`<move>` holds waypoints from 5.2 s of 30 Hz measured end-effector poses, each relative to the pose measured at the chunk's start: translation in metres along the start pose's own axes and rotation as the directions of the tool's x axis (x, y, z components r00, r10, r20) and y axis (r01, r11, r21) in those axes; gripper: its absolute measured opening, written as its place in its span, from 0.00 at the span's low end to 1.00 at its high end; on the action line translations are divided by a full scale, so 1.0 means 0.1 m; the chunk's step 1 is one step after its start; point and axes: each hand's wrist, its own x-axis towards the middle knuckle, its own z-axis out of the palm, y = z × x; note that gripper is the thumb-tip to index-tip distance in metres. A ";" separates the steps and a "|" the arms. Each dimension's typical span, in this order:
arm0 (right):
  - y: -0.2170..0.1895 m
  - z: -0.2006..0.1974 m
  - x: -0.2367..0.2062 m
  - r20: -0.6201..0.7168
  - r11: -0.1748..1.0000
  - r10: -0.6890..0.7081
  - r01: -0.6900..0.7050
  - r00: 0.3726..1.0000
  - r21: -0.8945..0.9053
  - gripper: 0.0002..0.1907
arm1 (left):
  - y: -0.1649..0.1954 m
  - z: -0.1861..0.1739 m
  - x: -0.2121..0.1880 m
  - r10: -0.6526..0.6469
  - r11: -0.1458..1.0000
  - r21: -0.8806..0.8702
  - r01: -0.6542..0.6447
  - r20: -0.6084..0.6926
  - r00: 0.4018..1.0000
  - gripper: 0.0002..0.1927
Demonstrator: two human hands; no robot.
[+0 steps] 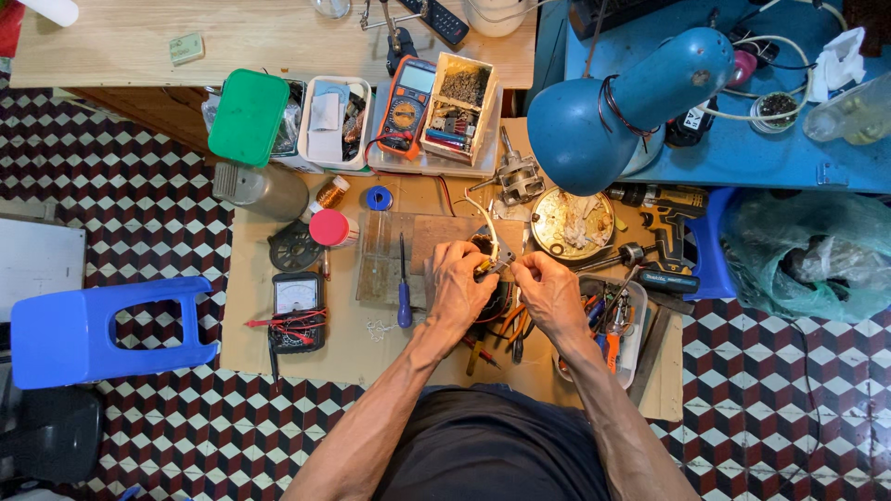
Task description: The person works on a small electrical component, likely a fan motor stator, at a cluttered workbench. They strip wire ends, twist strands, and insert them into the component's slots using pliers and a screwdriver. The person repeatedly adjusts and secures the wires within the assembly.
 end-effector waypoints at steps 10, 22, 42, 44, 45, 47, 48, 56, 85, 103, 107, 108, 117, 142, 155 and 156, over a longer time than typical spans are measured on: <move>0.07 0.14 -0.09 -0.070 0.980 -0.174 0.165 0.982 -0.113 0.12 | -0.10 0.07 -0.08 -0.018 1.000 0.025 0.018 0.006 1.000 0.15; 0.27 0.36 -0.16 -0.022 0.997 0.061 -0.062 0.998 -0.054 0.13 | -0.20 0.15 -0.28 0.012 0.995 0.103 -0.015 0.029 1.000 0.16; 1.80 1.41 -1.07 0.046 0.915 0.199 -0.203 0.979 0.350 0.14 | -1.00 0.70 -1.73 0.152 0.988 0.008 -0.152 -0.020 0.988 0.14; 1.86 1.41 -1.16 0.044 0.917 0.226 -0.228 0.973 0.326 0.14 | -1.05 0.74 -1.78 0.159 0.987 -0.029 -0.159 -0.009 0.987 0.12; 1.89 1.45 -1.22 0.045 0.918 0.240 -0.242 0.970 0.316 0.14 | -1.13 0.74 -1.81 0.168 0.985 -0.036 -0.168 0.006 0.986 0.10; 1.86 1.46 -1.21 0.043 0.932 0.228 -0.230 0.973 0.280 0.14 | -1.23 0.70 -1.71 0.186 0.983 -0.014 -0.186 0.064 0.980 0.08; 1.88 1.48 -1.26 0.042 0.938 0.223 -0.226 0.974 0.262 0.14 | -1.28 0.71 -1.72 0.194 0.980 0.011 -0.197 0.110 0.975 0.07; 2.09 1.61 -1.45 -0.011 0.903 0.163 -0.145 0.987 0.405 0.11 | -1.42 0.94 -1.62 0.319 0.929 0.083 -0.360 0.308 0.896 0.10; 2.66 1.81 -1.99 -0.054 0.882 0.194 -0.150 0.980 0.447 0.11 | -1.62 1.29 -2.11 0.550 0.825 -0.054 -0.562 0.306 0.777 0.06; 2.92 1.01 -2.34 0.199 0.768 0.154 -0.244 0.968 0.593 0.17 | -1.10 0.27 -2.61 0.560 0.820 0.107 -0.563 0.056 0.826 0.11; 2.64 1.11 -2.43 0.221 0.923 0.108 -0.180 0.969 0.340 0.19 | -0.77 0.48 -2.82 0.641 0.747 0.126 -0.652 0.121 0.758 0.08; 2.62 1.12 -2.45 0.219 0.949 0.104 -0.163 0.970 0.269 0.19 | -0.71 0.54 -2.85 0.669 0.727 0.106 -0.678 0.107 0.735 0.08; 2.74 1.15 -2.61 0.047 0.837 0.013 -0.036 0.999 0.545 0.15 | -0.88 0.93 -3.18 0.492 0.856 -0.190 -0.480 0.016 0.871 0.15; 3.45 -0.37 -3.66 -0.298 0.776 0.200 0.034 0.933 0.629 0.16 | -0.40 2.86 -4.19 -0.013 -0.548 -0.610 0.572 0.690 0.724 0.23; 3.75 -1.72 -4.39 -0.440 0.709 0.183 0.192 0.879 0.679 0.15 | 0.80 3.26 -4.88 -0.016 -0.243 -0.667 0.705 0.729 0.684 0.21; 3.77 -1.83 -4.44 -0.422 0.656 0.198 0.200 0.885 0.728 0.14 | 0.89 3.28 -4.94 -0.014 -0.223 -0.672 0.706 0.726 0.687 0.20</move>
